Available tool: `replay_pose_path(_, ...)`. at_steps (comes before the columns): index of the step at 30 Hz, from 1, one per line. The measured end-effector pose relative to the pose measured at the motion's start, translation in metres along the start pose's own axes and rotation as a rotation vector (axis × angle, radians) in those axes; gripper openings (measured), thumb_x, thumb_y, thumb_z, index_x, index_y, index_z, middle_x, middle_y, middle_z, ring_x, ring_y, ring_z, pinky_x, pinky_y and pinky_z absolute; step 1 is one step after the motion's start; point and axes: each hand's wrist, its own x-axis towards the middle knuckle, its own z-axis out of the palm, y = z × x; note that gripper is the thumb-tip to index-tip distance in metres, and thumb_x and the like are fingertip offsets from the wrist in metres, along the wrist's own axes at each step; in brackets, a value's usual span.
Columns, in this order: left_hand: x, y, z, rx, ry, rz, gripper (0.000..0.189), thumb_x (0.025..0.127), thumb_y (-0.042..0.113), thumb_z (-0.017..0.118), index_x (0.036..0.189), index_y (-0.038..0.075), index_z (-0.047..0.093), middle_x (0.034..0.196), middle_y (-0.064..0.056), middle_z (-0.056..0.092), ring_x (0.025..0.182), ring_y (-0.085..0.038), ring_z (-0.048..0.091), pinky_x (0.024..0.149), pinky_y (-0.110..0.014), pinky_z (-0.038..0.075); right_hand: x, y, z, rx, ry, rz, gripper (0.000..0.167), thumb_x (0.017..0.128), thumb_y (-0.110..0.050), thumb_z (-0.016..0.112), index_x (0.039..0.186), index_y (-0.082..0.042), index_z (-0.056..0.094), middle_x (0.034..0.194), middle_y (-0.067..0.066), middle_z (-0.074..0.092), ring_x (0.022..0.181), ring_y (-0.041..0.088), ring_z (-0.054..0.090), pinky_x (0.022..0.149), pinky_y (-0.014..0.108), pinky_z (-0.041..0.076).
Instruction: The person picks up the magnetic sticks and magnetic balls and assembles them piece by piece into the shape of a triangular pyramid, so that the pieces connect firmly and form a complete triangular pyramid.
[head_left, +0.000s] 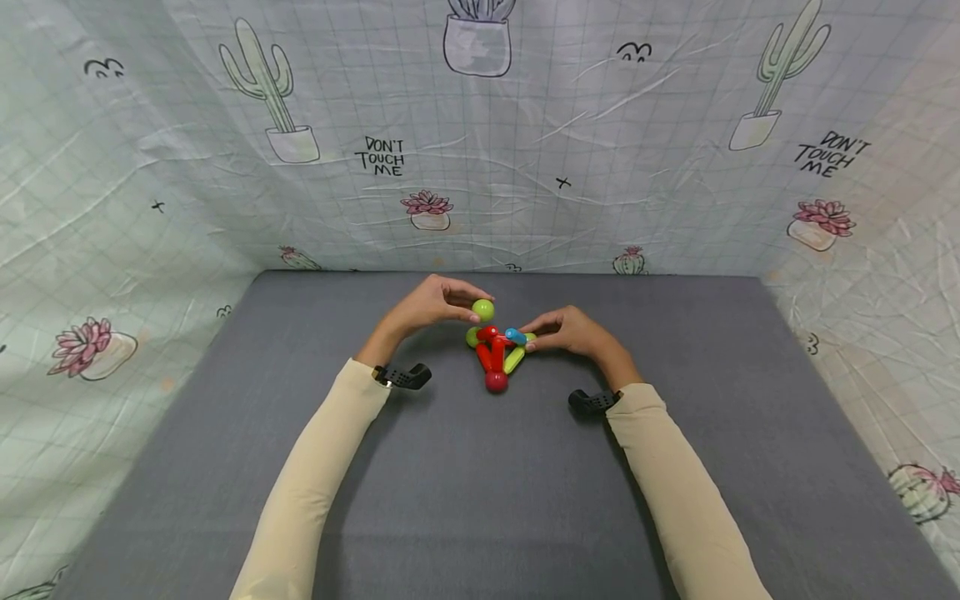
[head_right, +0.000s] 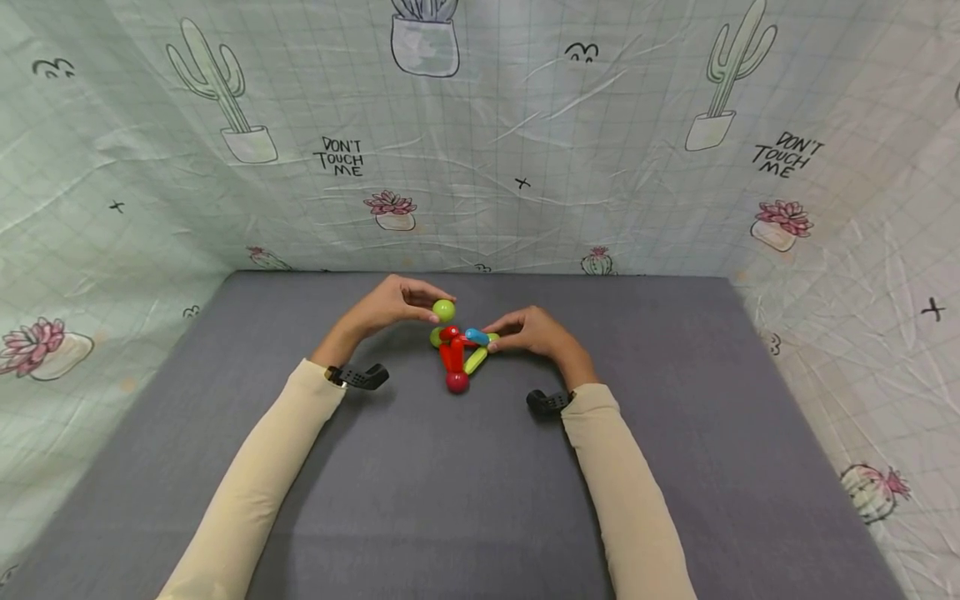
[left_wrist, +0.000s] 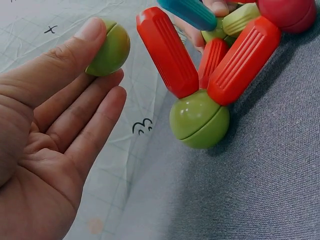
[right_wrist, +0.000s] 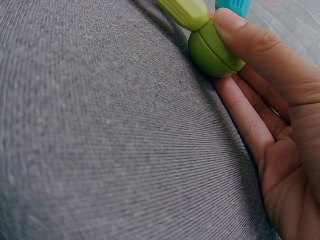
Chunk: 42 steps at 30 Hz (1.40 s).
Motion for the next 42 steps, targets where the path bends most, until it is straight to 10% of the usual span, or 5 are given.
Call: replay_pose_path(42, 0.004, 0.016, 0.024, 0.003, -0.094, 0.055, 0.033, 0.085, 0.009, 0.083, 0.118, 0.007, 0.077, 0.114, -0.007, 0.076, 0.108, -0.024, 0.071, 0.093, -0.037, 0.056, 0.006, 0.017, 0.000, 0.004, 0.006, 0.001, 0.034, 0.089, -0.017, 0.081, 0.121, -0.007, 0.076, 0.116, 0.009, 0.075, 0.099, 0.017, 0.066, 0.083, 0.029, 0.052)
